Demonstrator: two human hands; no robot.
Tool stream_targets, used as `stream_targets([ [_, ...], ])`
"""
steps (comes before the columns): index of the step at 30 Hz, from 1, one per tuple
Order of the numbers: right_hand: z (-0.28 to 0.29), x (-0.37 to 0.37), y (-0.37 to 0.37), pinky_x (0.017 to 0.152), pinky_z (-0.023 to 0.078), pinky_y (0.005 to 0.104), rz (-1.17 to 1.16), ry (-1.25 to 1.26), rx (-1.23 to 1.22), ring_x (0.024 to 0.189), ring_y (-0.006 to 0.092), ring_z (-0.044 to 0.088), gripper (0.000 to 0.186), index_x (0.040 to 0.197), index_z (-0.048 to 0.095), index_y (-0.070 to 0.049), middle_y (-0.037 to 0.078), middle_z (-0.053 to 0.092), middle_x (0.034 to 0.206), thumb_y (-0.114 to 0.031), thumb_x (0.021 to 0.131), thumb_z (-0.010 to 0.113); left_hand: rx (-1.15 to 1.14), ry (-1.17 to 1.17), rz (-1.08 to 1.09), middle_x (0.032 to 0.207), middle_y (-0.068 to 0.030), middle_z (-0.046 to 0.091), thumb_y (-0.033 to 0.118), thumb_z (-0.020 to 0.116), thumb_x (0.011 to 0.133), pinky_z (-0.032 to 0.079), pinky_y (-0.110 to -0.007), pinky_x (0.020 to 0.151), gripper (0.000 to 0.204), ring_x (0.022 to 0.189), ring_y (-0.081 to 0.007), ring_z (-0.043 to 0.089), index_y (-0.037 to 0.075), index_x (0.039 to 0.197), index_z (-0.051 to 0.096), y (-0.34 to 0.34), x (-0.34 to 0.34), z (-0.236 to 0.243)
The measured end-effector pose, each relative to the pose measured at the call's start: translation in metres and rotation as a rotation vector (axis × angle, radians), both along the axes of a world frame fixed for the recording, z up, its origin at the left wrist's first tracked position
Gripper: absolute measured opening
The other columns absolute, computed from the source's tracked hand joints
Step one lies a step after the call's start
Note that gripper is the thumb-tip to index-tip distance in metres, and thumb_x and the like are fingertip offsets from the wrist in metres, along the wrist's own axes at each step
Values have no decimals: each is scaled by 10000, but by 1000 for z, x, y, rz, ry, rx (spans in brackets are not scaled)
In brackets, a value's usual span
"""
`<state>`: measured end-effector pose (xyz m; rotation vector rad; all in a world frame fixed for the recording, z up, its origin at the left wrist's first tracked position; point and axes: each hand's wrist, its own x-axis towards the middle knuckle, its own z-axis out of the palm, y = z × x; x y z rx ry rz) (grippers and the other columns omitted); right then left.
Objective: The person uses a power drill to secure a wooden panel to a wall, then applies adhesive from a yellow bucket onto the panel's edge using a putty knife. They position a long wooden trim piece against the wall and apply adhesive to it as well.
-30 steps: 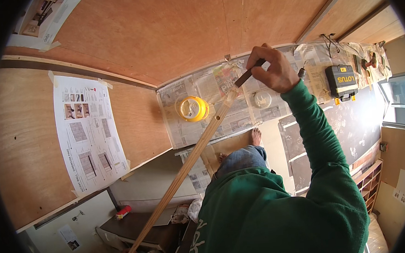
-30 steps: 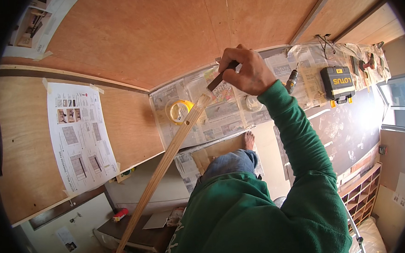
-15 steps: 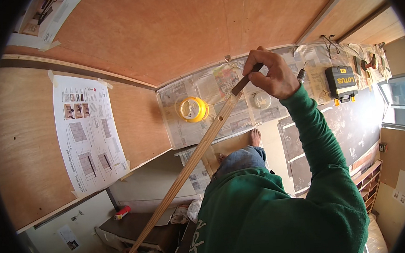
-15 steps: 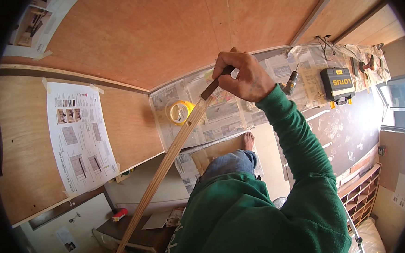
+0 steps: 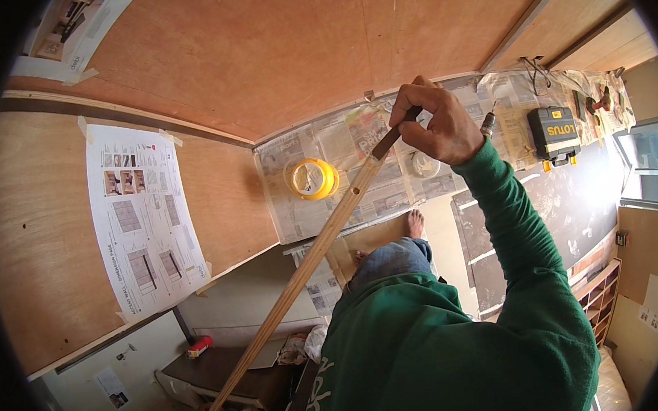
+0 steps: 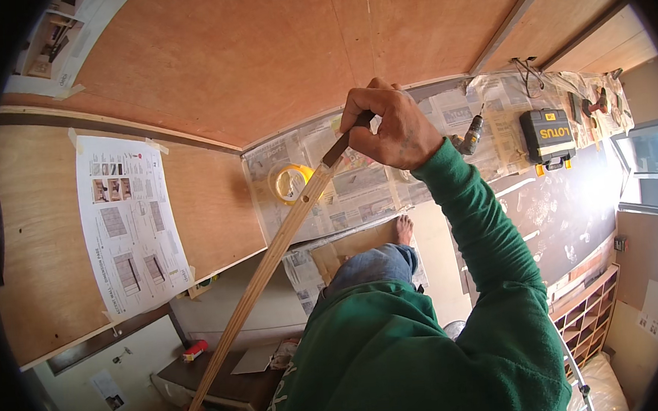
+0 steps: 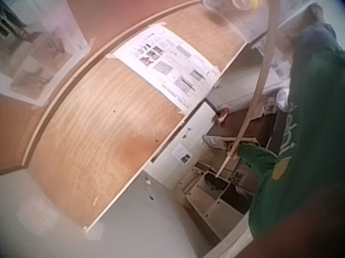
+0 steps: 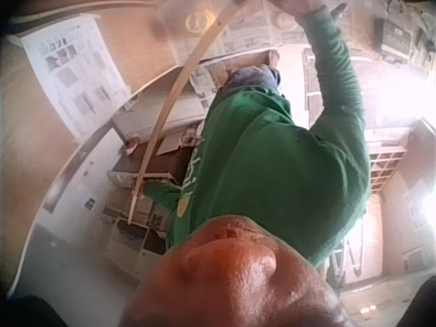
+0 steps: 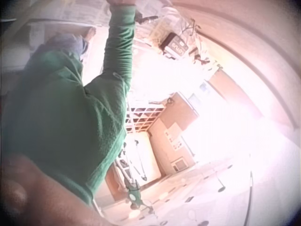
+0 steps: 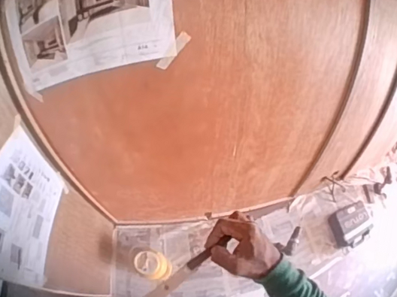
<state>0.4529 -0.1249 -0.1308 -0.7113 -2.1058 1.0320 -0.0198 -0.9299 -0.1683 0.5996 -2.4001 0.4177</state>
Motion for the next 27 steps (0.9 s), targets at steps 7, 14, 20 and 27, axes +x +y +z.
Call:
stream_targets([
  [7,-9,4,7,675,475,362,-29,1,-6,711,223,579,179,788,690,-11,97,676,735,-139,692,611,-31,-10,8,672,-48,563,388,492,924,483,-420,554,338,563,-245,580,110,734,524,-2,1,1],
  [14,-9,11,13,703,489,359,-94,-43,-23,730,219,598,190,803,679,-6,103,686,792,-154,706,612,-64,-25,8,674,-46,562,394,494,917,483,-419,555,336,565,-245,583,114,734,521,-4,-2,2],
  [20,-3,8,8,731,477,354,-14,-12,-130,766,213,589,202,804,663,-1,92,667,791,-167,705,606,-100,-47,17,675,-45,561,399,496,911,483,-419,557,334,566,-245,586,117,735,519,-6,-4,0],
  [27,-19,9,18,760,454,356,23,-42,-97,798,210,571,167,812,639,-13,89,642,805,-149,723,599,-161,-96,28,677,-43,560,405,497,905,483,-418,558,331,568,-245,589,121,735,517,-15,-9,-3],
])
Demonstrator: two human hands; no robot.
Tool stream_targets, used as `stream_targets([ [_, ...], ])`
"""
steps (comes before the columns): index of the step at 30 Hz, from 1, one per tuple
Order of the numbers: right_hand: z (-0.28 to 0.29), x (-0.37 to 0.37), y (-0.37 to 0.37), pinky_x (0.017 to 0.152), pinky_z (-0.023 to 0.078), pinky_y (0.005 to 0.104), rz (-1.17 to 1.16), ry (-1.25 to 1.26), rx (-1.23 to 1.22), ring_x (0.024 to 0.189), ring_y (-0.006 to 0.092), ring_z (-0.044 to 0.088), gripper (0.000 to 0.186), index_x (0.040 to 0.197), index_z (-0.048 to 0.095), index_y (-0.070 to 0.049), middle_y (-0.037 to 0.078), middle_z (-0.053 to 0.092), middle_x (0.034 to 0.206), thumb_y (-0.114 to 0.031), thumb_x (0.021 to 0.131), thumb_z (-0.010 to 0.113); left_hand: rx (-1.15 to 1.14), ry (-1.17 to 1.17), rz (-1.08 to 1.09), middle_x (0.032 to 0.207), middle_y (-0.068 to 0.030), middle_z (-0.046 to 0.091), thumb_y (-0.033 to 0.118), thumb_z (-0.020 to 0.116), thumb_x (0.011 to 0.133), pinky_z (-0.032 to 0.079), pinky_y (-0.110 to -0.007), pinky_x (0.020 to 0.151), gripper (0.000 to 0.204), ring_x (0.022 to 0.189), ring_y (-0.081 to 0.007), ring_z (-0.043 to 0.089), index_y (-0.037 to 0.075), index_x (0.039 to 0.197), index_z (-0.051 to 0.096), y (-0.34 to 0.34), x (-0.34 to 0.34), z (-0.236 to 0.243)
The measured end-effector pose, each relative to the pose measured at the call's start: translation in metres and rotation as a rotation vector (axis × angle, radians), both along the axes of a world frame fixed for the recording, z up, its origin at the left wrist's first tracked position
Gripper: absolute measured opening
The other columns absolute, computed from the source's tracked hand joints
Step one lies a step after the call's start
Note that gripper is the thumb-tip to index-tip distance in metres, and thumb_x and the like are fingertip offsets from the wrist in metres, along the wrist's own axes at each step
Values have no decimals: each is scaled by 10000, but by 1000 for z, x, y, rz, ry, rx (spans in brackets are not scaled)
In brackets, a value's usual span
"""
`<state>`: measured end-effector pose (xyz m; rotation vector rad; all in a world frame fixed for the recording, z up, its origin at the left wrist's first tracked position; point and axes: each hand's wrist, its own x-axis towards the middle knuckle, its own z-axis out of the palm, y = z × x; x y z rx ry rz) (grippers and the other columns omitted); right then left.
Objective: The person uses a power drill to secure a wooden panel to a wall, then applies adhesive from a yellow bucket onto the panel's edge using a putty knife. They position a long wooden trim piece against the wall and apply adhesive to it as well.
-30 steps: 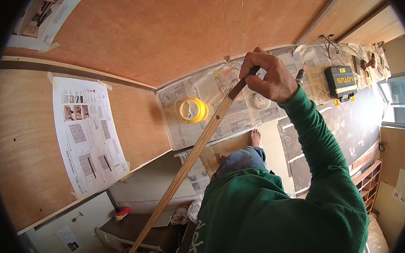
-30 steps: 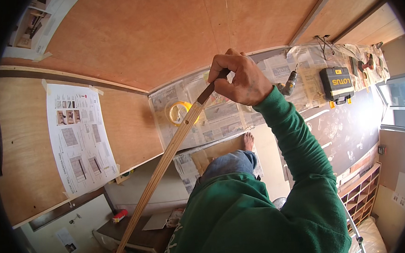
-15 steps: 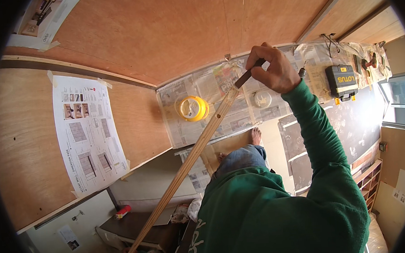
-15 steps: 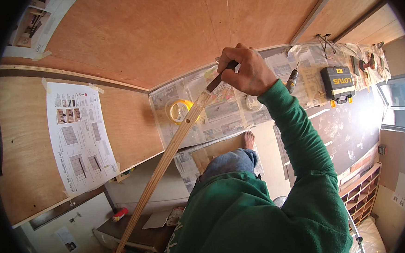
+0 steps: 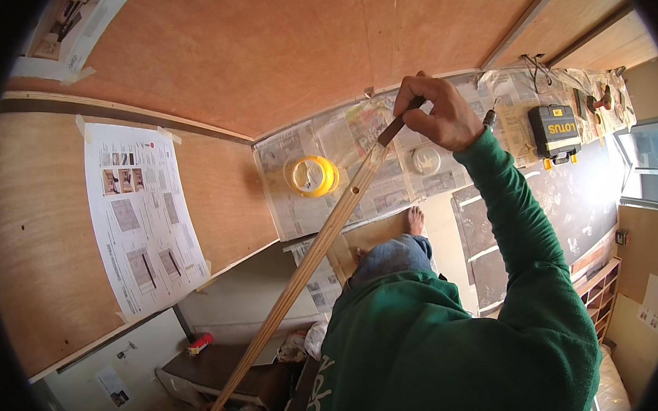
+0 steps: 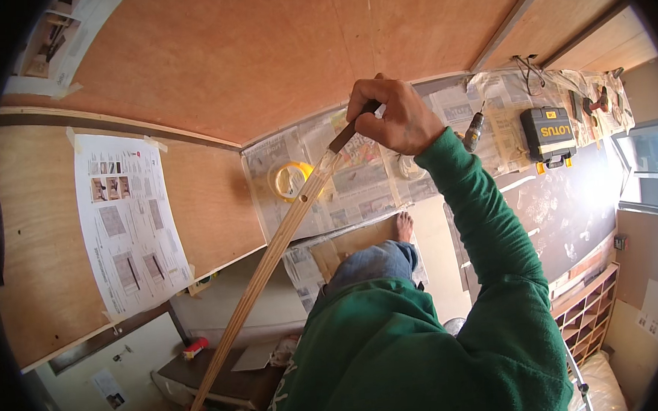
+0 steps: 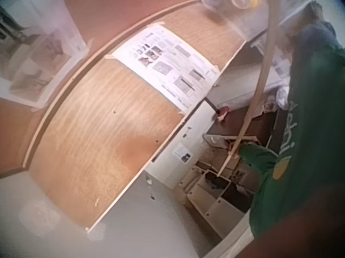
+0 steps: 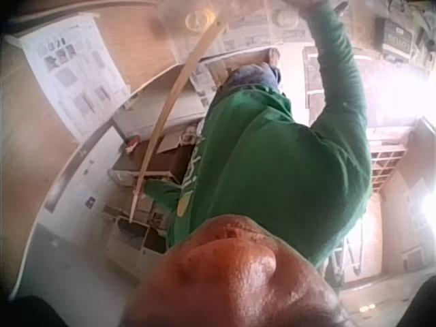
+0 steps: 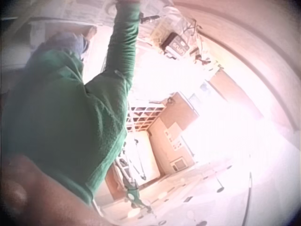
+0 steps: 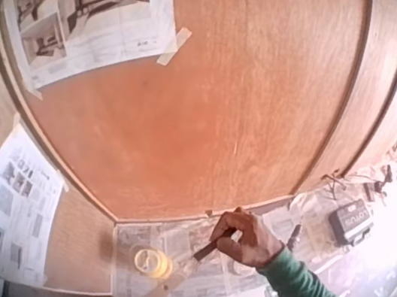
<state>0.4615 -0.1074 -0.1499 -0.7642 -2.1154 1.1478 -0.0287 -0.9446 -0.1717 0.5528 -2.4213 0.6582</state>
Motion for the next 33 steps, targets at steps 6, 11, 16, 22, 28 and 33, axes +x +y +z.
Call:
stream_targets([
  [6,-78,-2,26,619,493,350,-329,-185,-49,664,213,631,152,830,652,-14,118,677,755,-166,836,658,-53,-72,114,689,-42,564,408,518,891,491,-417,568,319,575,-247,598,124,745,522,-19,25,6],
  [11,-191,-65,3,746,549,445,-248,-286,-11,816,359,694,150,942,683,-43,166,722,889,-166,858,664,-38,-158,291,739,-47,584,403,614,845,531,-413,613,286,606,-254,630,127,796,556,-37,57,-4],
  [16,-270,-149,-5,795,518,447,83,-385,70,873,371,660,147,964,686,-44,173,707,905,-177,920,642,-161,-194,273,778,-62,619,406,647,836,535,-397,628,293,620,-246,638,130,928,610,-84,88,7],
  [22,-331,-242,-47,902,484,499,136,-559,39,1007,394,610,238,955,681,-53,174,700,994,-263,958,569,-528,-241,308,742,-58,607,430,629,856,526,-404,616,303,601,-240,625,132,910,621,-136,105,25],
  [28,-370,-292,-84,935,476,487,-32,-691,157,1054,374,607,213,1009,673,-67,165,700,1048,-241,945,568,-500,-200,336,742,-57,610,440,625,862,530,-405,622,310,607,-235,626,132,893,618,-140,106,36],
  [33,-390,-299,-101,969,454,474,-7,-792,207,1067,367,611,214,1019,669,-77,155,701,1066,-241,941,557,-496,-179,344,743,-56,613,448,621,868,534,-407,627,317,612,-231,626,131,880,616,-145,109,45],
])
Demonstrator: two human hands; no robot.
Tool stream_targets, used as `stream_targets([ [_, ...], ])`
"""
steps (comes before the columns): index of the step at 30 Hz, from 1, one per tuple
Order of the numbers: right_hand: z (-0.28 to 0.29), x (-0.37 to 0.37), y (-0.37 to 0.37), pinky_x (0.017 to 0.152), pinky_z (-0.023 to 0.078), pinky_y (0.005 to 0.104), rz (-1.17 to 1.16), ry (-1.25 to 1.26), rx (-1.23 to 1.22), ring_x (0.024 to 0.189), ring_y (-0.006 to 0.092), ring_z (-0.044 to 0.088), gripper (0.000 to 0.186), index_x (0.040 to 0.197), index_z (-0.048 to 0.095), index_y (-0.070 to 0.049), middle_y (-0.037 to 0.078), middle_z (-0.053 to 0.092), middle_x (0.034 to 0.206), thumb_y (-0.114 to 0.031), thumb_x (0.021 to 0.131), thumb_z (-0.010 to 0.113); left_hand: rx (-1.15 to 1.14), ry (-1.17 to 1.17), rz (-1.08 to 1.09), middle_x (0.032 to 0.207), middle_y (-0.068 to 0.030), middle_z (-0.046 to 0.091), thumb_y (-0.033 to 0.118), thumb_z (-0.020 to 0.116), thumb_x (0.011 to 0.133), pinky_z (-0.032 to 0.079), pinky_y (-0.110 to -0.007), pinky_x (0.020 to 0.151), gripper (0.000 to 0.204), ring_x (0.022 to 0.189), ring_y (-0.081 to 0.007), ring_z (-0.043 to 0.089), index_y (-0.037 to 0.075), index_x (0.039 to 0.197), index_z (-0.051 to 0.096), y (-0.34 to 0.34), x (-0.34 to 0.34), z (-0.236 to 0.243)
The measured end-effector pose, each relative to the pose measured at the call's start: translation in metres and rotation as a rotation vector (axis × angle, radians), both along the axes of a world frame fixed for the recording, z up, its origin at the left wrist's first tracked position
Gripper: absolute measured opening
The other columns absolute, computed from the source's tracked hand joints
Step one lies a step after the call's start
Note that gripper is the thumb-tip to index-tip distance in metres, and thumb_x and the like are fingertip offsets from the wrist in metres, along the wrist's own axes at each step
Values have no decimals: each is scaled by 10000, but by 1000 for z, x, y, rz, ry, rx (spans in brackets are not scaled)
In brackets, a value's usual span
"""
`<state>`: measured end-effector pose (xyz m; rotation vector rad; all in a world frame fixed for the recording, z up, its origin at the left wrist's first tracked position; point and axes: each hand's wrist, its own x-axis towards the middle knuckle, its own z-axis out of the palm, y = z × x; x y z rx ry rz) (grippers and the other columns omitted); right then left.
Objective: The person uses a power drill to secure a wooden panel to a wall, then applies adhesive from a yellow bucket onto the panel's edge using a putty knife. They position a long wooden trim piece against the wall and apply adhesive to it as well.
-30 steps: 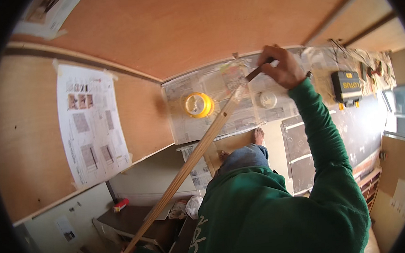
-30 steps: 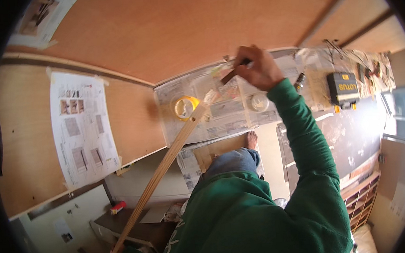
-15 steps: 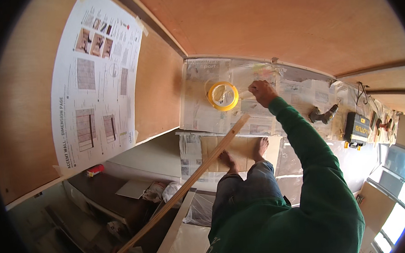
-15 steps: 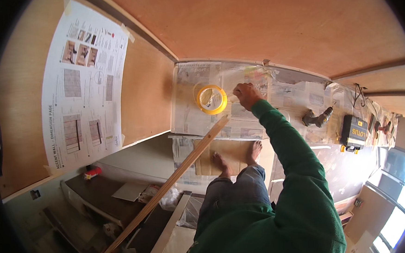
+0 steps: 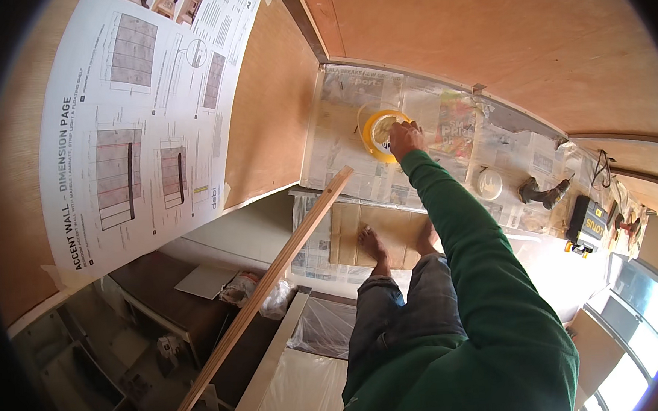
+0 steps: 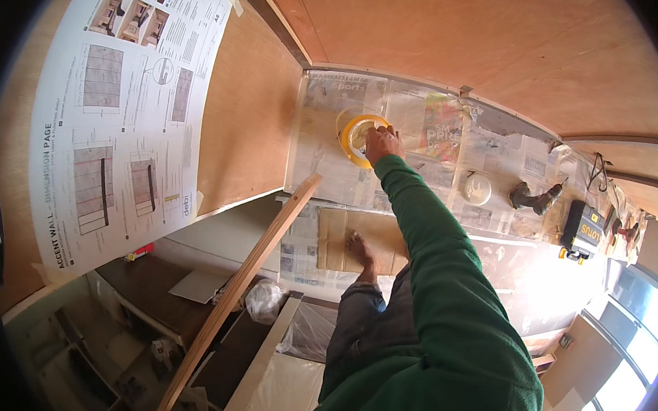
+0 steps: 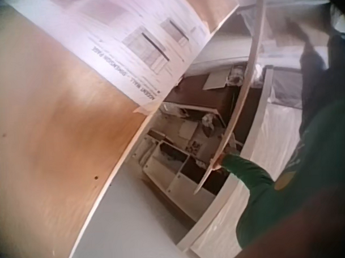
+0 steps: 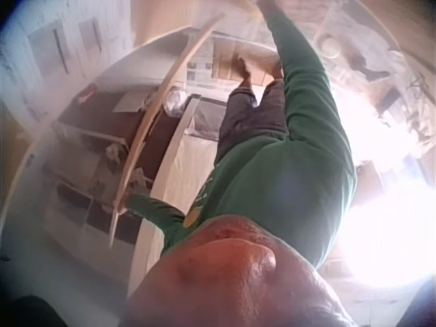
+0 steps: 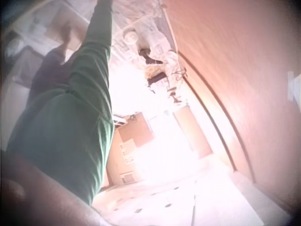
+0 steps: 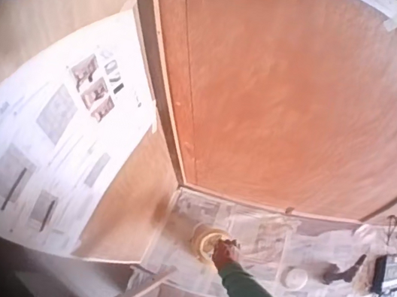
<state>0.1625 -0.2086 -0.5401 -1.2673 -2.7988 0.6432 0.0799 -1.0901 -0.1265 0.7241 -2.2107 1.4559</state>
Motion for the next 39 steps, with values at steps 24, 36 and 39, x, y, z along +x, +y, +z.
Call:
stream_targets([
  [24,319,154,39,821,514,312,106,705,-723,847,165,663,169,942,723,-7,87,715,904,-91,800,687,269,113,-34,743,-51,625,487,603,894,551,-413,652,366,636,-210,628,130,814,605,-23,-52,-38],
  [36,347,200,61,773,481,332,155,728,-645,808,170,597,134,834,727,-23,62,696,807,-82,737,655,473,199,-144,720,-51,613,505,592,907,548,-413,640,399,614,-202,605,127,782,596,1,-80,-23],
  [39,345,208,62,771,482,331,159,727,-615,808,174,604,138,828,724,-19,68,695,811,-91,732,656,287,103,-139,649,-58,559,507,582,911,514,-407,573,410,518,-204,531,120,777,585,6,-80,-19],
])
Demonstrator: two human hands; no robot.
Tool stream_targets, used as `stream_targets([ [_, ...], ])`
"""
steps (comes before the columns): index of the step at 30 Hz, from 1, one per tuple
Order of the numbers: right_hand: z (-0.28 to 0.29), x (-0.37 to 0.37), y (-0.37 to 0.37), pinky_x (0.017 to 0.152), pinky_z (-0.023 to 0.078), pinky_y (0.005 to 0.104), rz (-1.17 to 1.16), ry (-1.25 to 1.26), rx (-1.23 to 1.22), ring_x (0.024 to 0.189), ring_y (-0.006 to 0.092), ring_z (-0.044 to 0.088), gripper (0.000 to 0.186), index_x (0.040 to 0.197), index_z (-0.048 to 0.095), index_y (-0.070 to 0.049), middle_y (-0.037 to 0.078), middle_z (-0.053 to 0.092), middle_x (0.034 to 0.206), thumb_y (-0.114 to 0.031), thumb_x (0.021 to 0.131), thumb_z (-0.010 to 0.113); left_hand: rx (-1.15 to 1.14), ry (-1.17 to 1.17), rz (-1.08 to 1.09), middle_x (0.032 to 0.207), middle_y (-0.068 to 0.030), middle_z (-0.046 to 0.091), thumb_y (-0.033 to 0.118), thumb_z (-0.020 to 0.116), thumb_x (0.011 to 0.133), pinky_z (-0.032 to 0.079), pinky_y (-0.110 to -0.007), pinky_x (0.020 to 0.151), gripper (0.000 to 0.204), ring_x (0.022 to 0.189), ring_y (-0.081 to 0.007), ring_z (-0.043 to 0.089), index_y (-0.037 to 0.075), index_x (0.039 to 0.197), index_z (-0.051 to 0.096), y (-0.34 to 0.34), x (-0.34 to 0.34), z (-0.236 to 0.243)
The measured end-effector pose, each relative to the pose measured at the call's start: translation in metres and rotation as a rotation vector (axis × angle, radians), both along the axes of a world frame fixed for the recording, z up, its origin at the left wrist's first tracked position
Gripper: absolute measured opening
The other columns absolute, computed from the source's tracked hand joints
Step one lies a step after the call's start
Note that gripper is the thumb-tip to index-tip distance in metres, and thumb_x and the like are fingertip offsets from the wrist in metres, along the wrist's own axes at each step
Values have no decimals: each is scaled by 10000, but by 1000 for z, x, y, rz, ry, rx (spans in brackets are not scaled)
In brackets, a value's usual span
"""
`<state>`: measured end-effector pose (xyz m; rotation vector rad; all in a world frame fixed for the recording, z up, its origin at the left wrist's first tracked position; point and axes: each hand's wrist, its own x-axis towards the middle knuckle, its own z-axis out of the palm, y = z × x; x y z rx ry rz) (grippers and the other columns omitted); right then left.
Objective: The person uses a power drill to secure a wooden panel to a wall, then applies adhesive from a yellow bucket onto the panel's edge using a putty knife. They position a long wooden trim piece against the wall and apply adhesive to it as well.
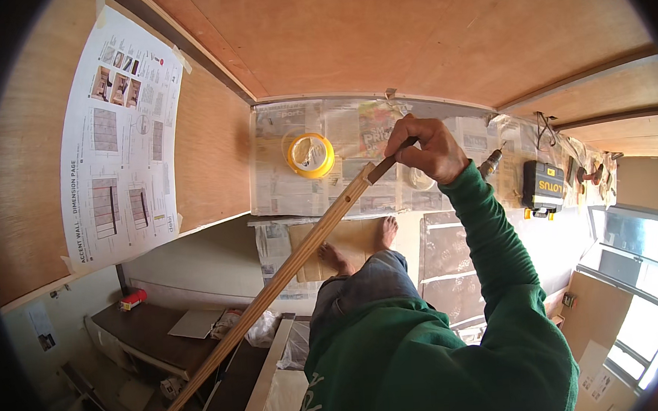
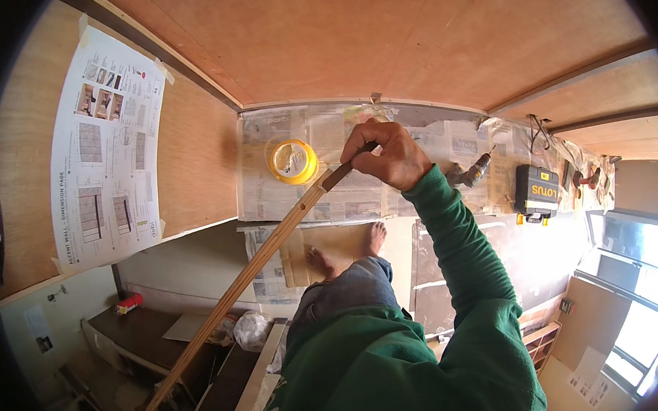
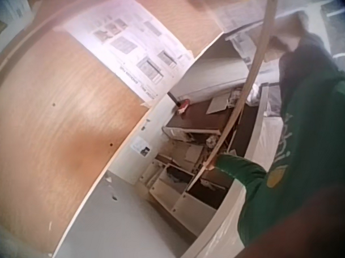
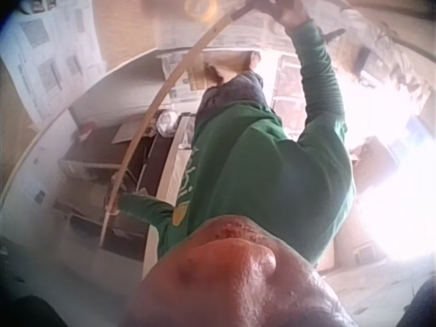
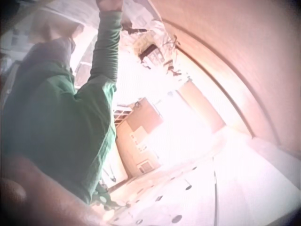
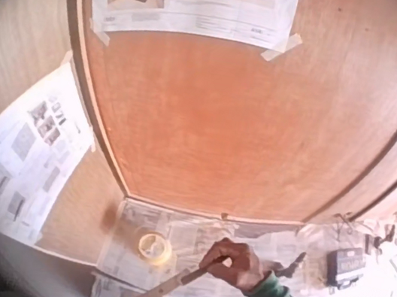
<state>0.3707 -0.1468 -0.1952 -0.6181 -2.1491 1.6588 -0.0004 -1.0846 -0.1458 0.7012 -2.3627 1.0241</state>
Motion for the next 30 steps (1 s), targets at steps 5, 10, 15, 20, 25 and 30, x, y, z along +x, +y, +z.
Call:
stream_targets([
  [5,0,5,1,759,488,321,-14,35,-45,798,173,616,139,830,719,-11,81,688,828,-92,736,658,-25,3,36,613,-62,516,504,559,924,468,-383,513,416,460,-202,474,114,780,551,2,-2,1],
  [10,4,5,2,759,492,317,-32,66,-101,792,169,620,128,831,710,-8,75,678,840,-84,748,651,-91,-62,121,563,-51,458,493,553,919,421,-368,458,396,410,-209,456,125,777,516,6,11,-2],
  [15,6,2,2,748,489,314,-29,51,-44,793,164,619,118,827,708,-11,72,677,830,-79,752,647,-168,-119,203,559,-45,440,506,562,903,405,-382,451,412,411,-203,431,125,761,493,18,21,-4],
  [20,4,1,1,741,486,317,-19,43,-12,784,168,618,129,828,709,-11,75,678,819,-84,742,646,-145,-118,201,557,-40,422,483,536,920,386,-384,449,411,413,-203,395,117,748,466,26,24,0],
  [25,1,2,1,740,488,314,-34,20,8,772,172,617,138,827,709,-10,82,679,814,-90,735,644,-140,-136,168,556,-35,405,461,511,937,368,-385,447,413,414,-202,359,108,734,438,37,25,0],
  [30,2,1,1,748,495,321,-26,22,11,771,181,621,141,830,712,-10,84,682,811,-90,736,642,-517,-403,400,592,-28,431,410,453,991,411,-371,483,373,457,-193,401,120,756,457,46,21,0],
])
